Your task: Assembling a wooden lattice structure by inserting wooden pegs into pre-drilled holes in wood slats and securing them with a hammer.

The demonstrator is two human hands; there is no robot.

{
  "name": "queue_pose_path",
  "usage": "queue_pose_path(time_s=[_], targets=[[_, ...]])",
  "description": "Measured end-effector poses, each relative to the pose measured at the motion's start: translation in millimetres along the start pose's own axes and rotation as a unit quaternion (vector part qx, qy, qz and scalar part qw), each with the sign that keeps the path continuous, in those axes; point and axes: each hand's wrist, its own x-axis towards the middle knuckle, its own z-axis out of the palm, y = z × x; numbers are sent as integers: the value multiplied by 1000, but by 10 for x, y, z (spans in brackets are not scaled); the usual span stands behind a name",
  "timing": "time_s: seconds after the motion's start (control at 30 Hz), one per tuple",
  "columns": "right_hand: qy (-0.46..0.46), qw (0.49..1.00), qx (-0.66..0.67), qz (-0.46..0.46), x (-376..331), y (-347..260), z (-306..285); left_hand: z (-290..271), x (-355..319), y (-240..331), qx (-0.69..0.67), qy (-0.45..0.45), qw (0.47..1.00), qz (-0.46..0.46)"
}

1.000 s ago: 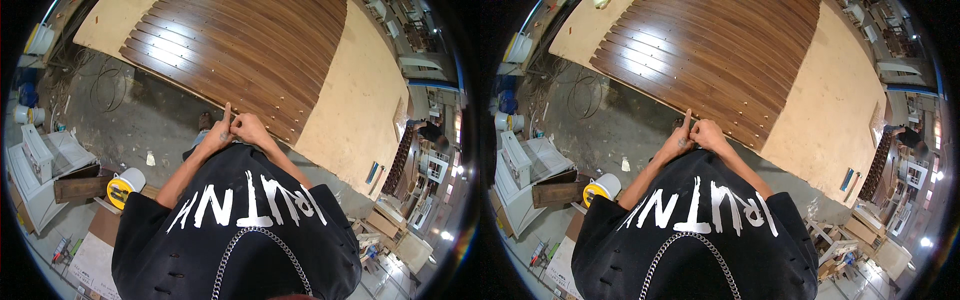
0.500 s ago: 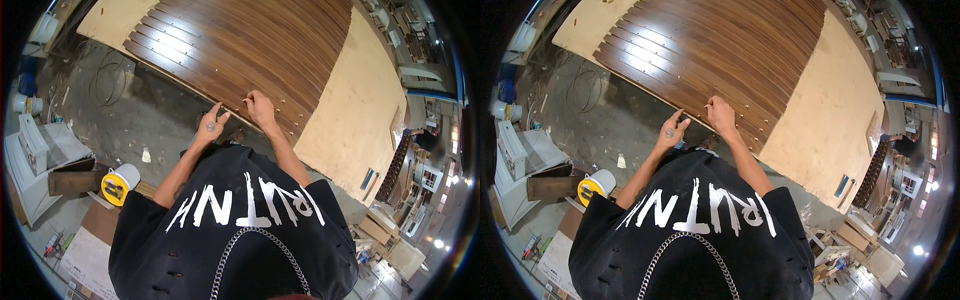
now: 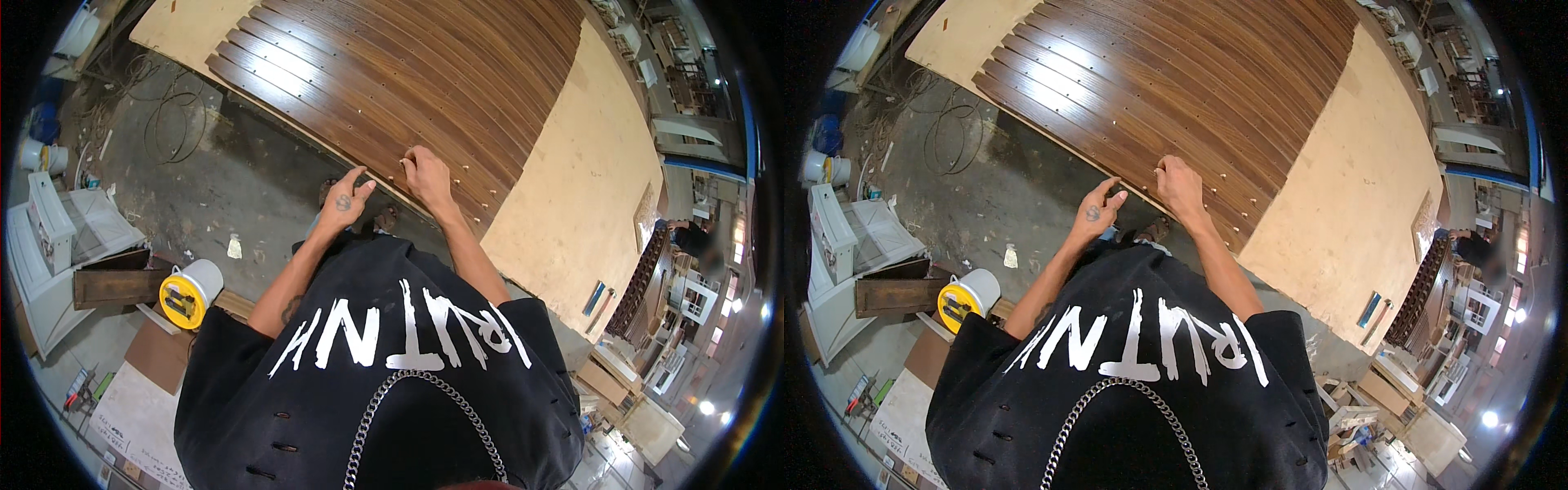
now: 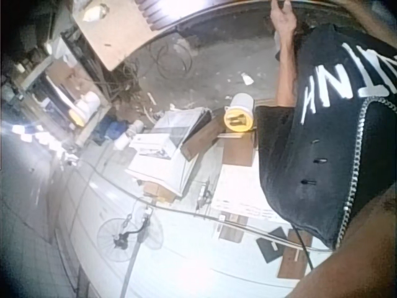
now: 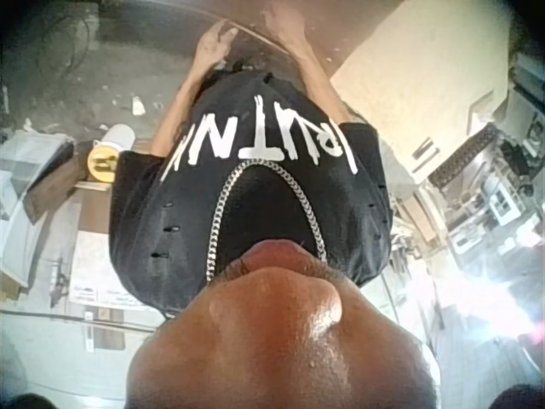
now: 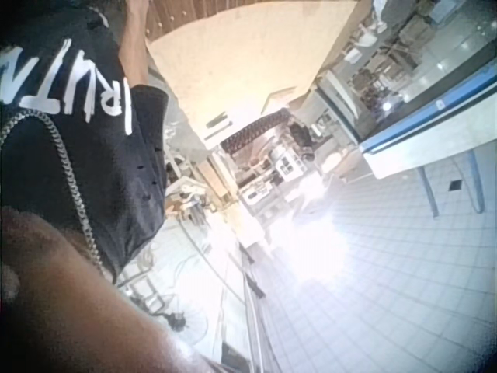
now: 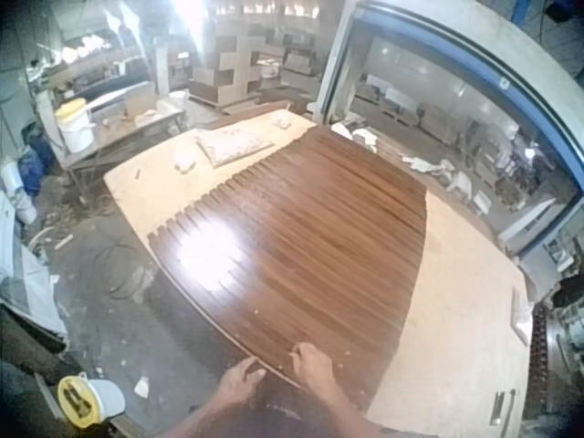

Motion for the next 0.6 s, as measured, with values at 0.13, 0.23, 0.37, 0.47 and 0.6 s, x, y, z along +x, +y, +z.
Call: queue_pose_path(time_s=[0.13, 0.23, 0.37, 0.47, 0.6], targets=[[61, 992, 90, 61, -17, 76, 23, 89, 103, 125, 137, 55, 984, 104], [126, 955, 237, 128, -29, 116, -6, 153, 407, 282, 217, 89, 956, 177], [145, 916, 330, 174, -125, 372, 140, 174, 809, 660, 427, -31, 898, 96], [153, 913, 331, 182, -189, 396, 169, 217, 941, 724, 465, -79, 881, 38], [172, 902, 355, 176, -239, 437, 212, 229, 1006, 837, 462, -104, 881, -16]])
